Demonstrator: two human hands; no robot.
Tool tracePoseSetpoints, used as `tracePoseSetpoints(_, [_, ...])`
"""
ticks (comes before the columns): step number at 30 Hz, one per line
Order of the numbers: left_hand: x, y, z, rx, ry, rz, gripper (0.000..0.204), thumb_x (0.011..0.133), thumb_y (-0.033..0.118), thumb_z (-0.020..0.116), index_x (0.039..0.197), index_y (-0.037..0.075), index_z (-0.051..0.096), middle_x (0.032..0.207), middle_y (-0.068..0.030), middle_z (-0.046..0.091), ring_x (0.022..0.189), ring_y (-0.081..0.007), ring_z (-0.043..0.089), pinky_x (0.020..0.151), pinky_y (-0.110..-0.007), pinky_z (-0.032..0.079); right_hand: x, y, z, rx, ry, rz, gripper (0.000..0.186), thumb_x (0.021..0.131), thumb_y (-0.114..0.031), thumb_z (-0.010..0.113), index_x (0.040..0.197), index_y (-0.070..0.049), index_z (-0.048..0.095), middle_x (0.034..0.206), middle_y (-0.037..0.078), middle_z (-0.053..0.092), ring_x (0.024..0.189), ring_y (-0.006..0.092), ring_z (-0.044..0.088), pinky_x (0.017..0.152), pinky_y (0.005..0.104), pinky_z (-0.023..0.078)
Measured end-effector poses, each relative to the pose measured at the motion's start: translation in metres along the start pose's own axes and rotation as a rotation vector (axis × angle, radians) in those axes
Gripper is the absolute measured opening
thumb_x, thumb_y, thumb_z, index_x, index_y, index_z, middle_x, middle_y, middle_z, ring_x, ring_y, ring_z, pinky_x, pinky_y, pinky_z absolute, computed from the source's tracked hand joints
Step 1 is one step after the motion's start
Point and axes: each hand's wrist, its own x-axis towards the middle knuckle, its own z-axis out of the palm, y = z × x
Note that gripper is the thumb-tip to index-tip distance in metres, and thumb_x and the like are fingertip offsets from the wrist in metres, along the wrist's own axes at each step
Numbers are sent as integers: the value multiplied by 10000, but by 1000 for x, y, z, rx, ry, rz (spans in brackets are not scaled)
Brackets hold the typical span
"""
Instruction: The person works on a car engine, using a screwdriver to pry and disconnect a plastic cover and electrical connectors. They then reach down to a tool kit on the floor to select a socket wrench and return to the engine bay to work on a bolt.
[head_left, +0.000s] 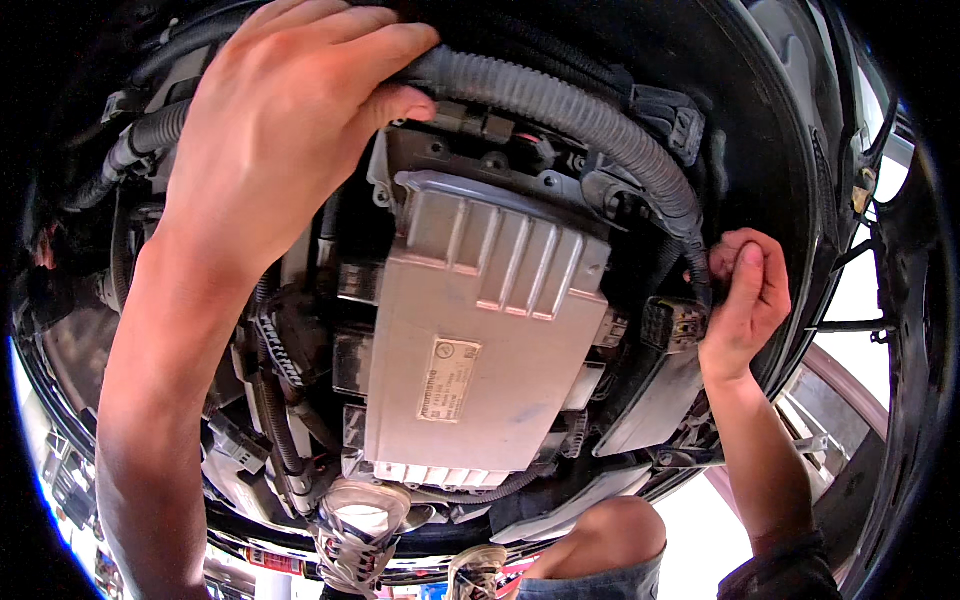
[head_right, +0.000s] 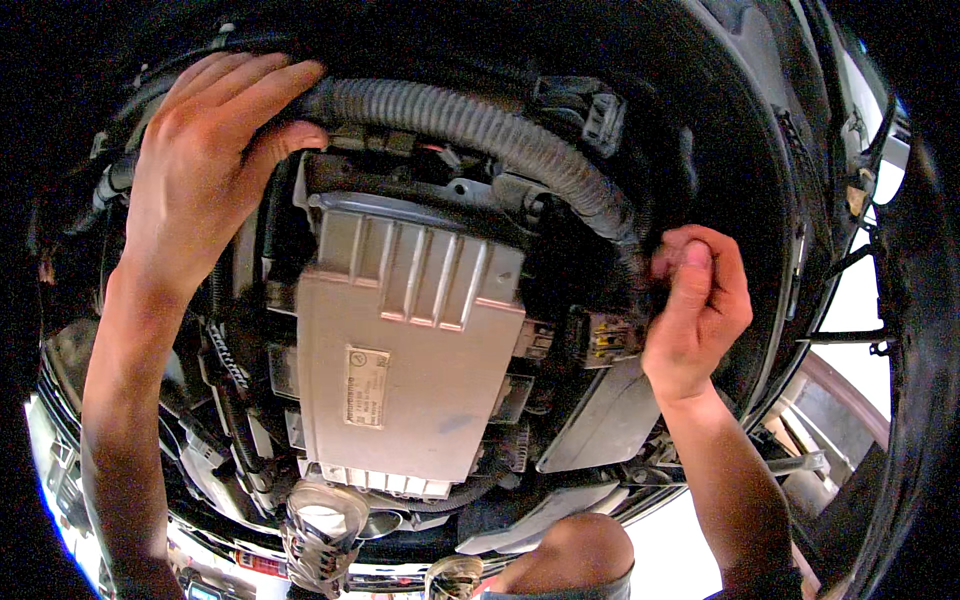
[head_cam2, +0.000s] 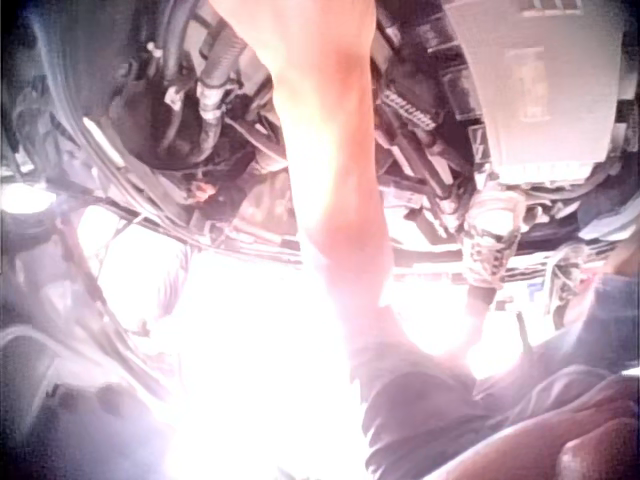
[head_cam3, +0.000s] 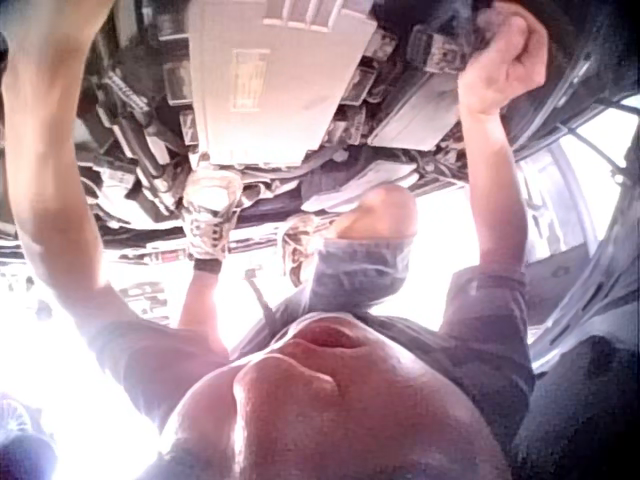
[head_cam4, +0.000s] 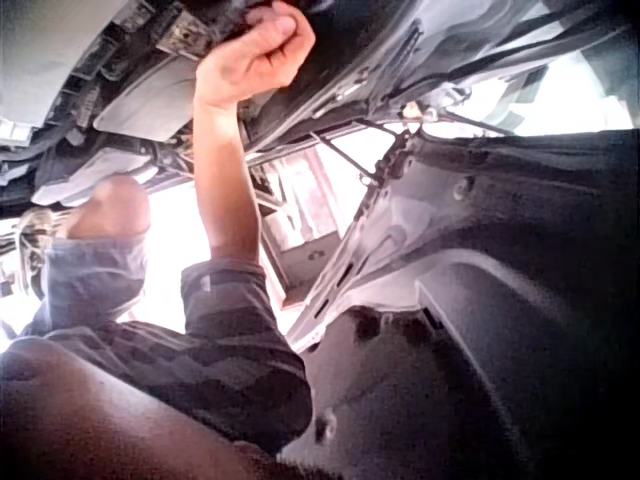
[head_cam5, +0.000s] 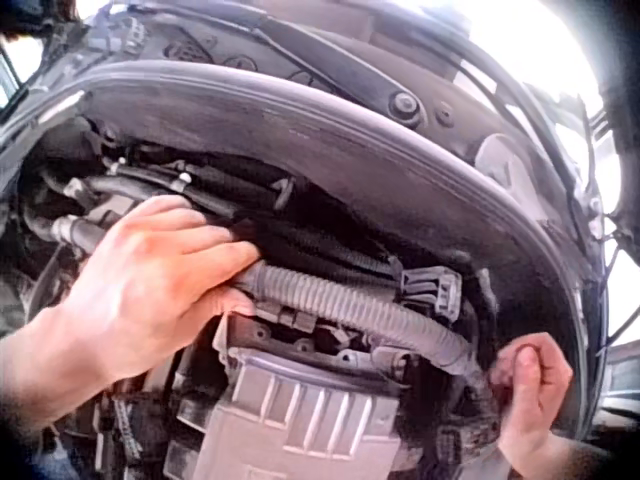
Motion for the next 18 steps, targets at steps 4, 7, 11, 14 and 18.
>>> tracePoseSetpoints(4, [7, -5, -1, -89, -12, 22, 364, 794, 261, 711, 1074, 32, 673, 883, -125, 661, 872, -333, 597, 822, -416, 469, 2, 2, -2, 107, 76, 43, 252, 1045, -203, 436, 1001, -1, 581, 740, 20, 554, 665, 87, 489, 614, 229, 396])
tracePoseSetpoints(7, [8, -6, -5, -64, -43, 12, 369, 788, 278, 716, 1060, 32, 682, 845, -129, 650, 846, -336, 590, 820, -417, 462, 4, -2, -2, 111, 128, 71, 266, 1048, -217, 426, 1012, -2, 578, 733, 25, 555, 654, 93, 494, 605, 236, 403])
tracePoseSetpoints(11, [12, -8, -8, -95, -94, -11, 365, 780, 294, 724, 1048, 48, 695, 814, -132, 640, 836, -340, 583, 818, -423, 456, 3, -2, -2, 151, 159, 79, 268, 1048, -223, 422, 1017, -5, 574, 723, 27, 552, 647, 99, 498, 603, 242, 410])
tracePoseSetpoints(14, [14, -8, -8, -110, -103, -28, 364, 777, 297, 731, 1056, 64, 699, 792, -134, 636, 825, -343, 585, 830, -422, 455, 3, -3, -2, 152, 161, 81, 265, 1047, -224, 424, 1018, -5, 571, 719, 26, 551, 646, 99, 500, 604, 242, 412])
tracePoseSetpoints(18, [3, -7, -10, -106, -131, -102, 363, 784, 288, 735, 1073, 72, 696, 851, -150, 673, 849, -347, 616, 888, -410, 454, 4, -3, 2, 177, 88, 59, 252, 1046, -215, 426, 1033, -2, 560, 719, 32, 555, 646, 97, 507, 603, 241, 415])
